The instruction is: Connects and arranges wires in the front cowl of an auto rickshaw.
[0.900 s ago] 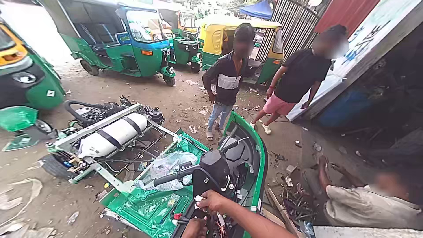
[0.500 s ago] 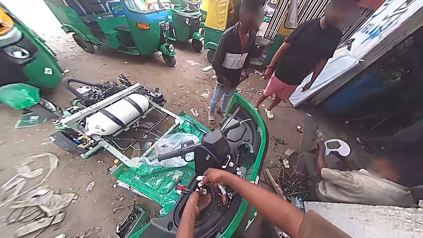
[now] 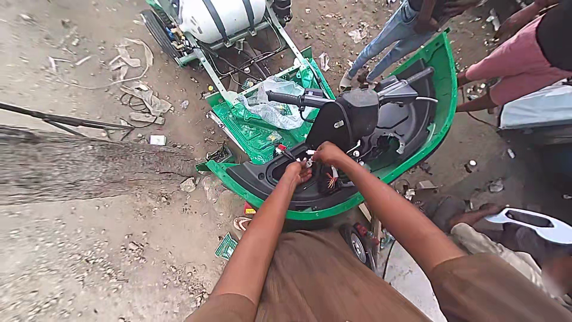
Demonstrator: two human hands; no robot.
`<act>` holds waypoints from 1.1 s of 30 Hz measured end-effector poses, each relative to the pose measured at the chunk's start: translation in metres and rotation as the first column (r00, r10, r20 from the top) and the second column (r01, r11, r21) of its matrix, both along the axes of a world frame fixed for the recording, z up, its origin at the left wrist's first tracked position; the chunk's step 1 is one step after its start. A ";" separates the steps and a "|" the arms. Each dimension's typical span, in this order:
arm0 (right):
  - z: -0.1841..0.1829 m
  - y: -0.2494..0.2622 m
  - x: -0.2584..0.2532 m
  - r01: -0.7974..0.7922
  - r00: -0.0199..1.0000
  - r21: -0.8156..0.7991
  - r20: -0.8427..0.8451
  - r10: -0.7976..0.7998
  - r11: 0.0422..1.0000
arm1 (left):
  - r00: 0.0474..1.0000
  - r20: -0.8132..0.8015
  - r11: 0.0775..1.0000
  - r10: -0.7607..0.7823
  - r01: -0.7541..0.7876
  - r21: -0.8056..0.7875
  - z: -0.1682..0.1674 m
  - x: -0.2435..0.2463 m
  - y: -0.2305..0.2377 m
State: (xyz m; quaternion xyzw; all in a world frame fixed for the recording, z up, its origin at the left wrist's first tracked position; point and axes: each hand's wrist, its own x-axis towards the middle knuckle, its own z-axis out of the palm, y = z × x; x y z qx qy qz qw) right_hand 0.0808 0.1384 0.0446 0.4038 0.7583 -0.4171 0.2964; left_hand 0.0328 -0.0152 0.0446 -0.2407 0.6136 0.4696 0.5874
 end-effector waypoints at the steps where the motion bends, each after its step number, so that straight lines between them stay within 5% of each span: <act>1: 0.001 -0.001 -0.001 -0.044 0.999 0.034 0.029 0.043 0.998 | 1.000 -0.007 1.000 -0.004 0.004 -0.007 -0.004 0.000 0.000; 8: 0.009 -0.007 -0.004 -0.126 0.990 0.075 0.071 0.121 0.989 | 1.000 0.012 1.000 -0.011 0.011 -0.006 -0.023 -0.001 0.000; 16: 0.029 -0.020 -0.007 -0.150 0.985 0.108 0.104 0.139 0.983 | 0.999 -0.008 0.997 -0.048 0.047 -0.053 0.005 -0.002 0.004; 33: 0.018 -0.030 -0.018 -0.136 0.981 0.176 0.164 0.107 0.975 | 0.999 -0.019 0.999 0.050 -0.050 0.017 -0.034 0.000 -0.004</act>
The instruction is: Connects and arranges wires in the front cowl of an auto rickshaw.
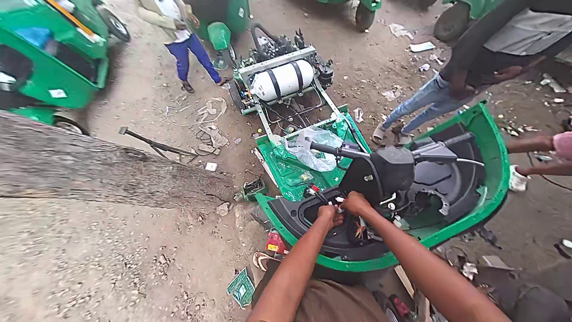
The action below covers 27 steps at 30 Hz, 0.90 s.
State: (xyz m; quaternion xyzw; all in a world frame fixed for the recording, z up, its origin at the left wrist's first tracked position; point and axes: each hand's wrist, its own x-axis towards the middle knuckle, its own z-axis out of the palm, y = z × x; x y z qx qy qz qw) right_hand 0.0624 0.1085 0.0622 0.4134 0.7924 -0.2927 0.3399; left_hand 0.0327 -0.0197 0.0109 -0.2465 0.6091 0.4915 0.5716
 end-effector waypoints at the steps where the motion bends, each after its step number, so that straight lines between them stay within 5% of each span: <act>1: -0.002 0.001 -0.001 0.009 1.000 0.005 -0.014 -0.009 1.000 | 1.000 -0.007 1.000 0.017 -0.017 -0.002 0.003 -0.001 0.001; 15: -0.013 -0.001 0.012 -0.036 0.997 -0.002 -0.073 0.036 0.999 | 0.999 0.021 0.997 0.045 -0.043 -0.057 0.003 -0.002 0.007; 21: -0.018 0.010 0.017 -0.068 0.991 -0.073 -0.122 0.059 0.995 | 0.983 -0.027 0.982 -0.184 0.183 -0.041 -0.002 -0.006 0.011; 27: -0.027 0.009 0.022 0.041 0.944 -0.067 -0.326 -0.061 0.997 | 0.784 -0.361 0.851 -0.505 0.381 -0.362 -0.008 -0.026 -0.001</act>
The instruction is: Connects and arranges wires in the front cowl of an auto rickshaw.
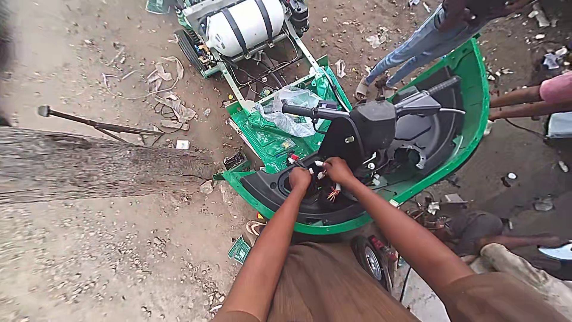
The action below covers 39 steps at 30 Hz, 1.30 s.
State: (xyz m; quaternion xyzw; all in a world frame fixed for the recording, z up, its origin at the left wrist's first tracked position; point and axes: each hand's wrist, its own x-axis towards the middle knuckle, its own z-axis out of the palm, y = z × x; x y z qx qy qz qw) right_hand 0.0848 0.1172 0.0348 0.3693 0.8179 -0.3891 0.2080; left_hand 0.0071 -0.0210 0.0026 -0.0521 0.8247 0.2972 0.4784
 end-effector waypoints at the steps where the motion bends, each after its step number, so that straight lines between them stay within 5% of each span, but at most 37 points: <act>1: 0.000 0.000 0.002 0.014 1.000 -0.005 0.002 -0.014 1.000 | 0.996 -0.070 0.998 -0.060 0.060 0.000 0.000 0.001 0.000; 5: -0.001 0.002 0.008 0.064 0.998 -0.089 0.024 -0.062 0.994 | 0.922 -0.274 0.956 -0.273 0.291 0.026 0.000 0.007 0.002; 12: -0.005 0.003 0.018 0.122 0.983 -0.216 -0.107 -0.148 0.969 | 0.801 -0.305 0.854 -0.516 0.507 -0.113 -0.012 0.016 0.007; 25: 0.009 -0.002 0.012 0.073 0.989 -0.128 -0.120 -0.089 0.989 | 0.908 -0.284 0.919 -0.308 0.361 0.159 -0.017 0.010 0.000; 29: 0.024 -0.004 0.009 -0.119 0.981 0.055 -0.149 0.126 0.991 | 0.974 -0.161 0.915 -0.157 0.205 0.348 -0.023 0.018 0.003; 39: 0.013 0.001 0.003 -0.438 0.898 0.174 0.035 0.439 0.882 | 0.984 0.002 0.909 -0.180 0.165 0.382 -0.030 0.017 0.002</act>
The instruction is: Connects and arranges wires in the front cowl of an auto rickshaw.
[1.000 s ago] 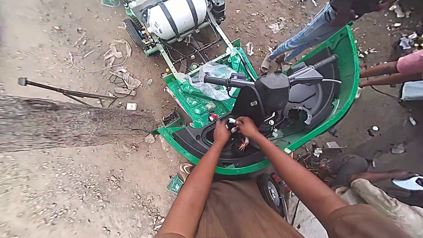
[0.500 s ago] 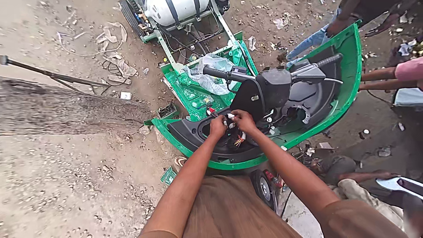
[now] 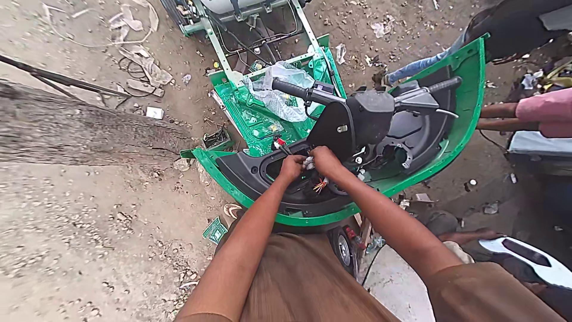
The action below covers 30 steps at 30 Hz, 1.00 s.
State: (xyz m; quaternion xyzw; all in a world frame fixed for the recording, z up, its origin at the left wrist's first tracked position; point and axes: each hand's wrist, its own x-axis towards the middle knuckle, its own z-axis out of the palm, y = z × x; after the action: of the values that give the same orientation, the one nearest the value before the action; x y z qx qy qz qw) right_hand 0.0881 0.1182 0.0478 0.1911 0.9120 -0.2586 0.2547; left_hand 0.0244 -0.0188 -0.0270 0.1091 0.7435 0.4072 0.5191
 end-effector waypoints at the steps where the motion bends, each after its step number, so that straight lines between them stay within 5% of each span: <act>1: -0.005 0.003 -0.003 -0.026 1.000 0.000 0.015 0.026 1.000 | 1.000 -0.006 1.000 0.003 -0.003 -0.001 0.001 0.000 0.000; 11: -0.016 0.013 -0.016 -0.225 0.974 -0.008 0.041 0.225 0.974 | 0.987 -0.157 0.999 -0.037 0.034 -0.020 -0.001 -0.002 0.001; 21: -0.017 0.016 -0.031 -0.263 0.955 0.009 0.144 0.259 0.965 | 0.945 -0.304 0.992 -0.122 0.128 0.002 -0.002 -0.002 -0.002; 30: -0.018 0.019 -0.041 -0.363 0.917 0.002 0.177 0.357 0.932 | 0.968 -0.250 0.999 -0.001 0.013 0.047 -0.001 0.004 -0.002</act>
State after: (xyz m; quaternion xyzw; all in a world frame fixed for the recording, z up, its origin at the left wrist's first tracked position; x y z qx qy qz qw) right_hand 0.0472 0.1370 0.0295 0.0465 0.9103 -0.1737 0.3727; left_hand 0.0280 -0.0206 -0.0275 0.1746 0.7925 0.4061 0.4202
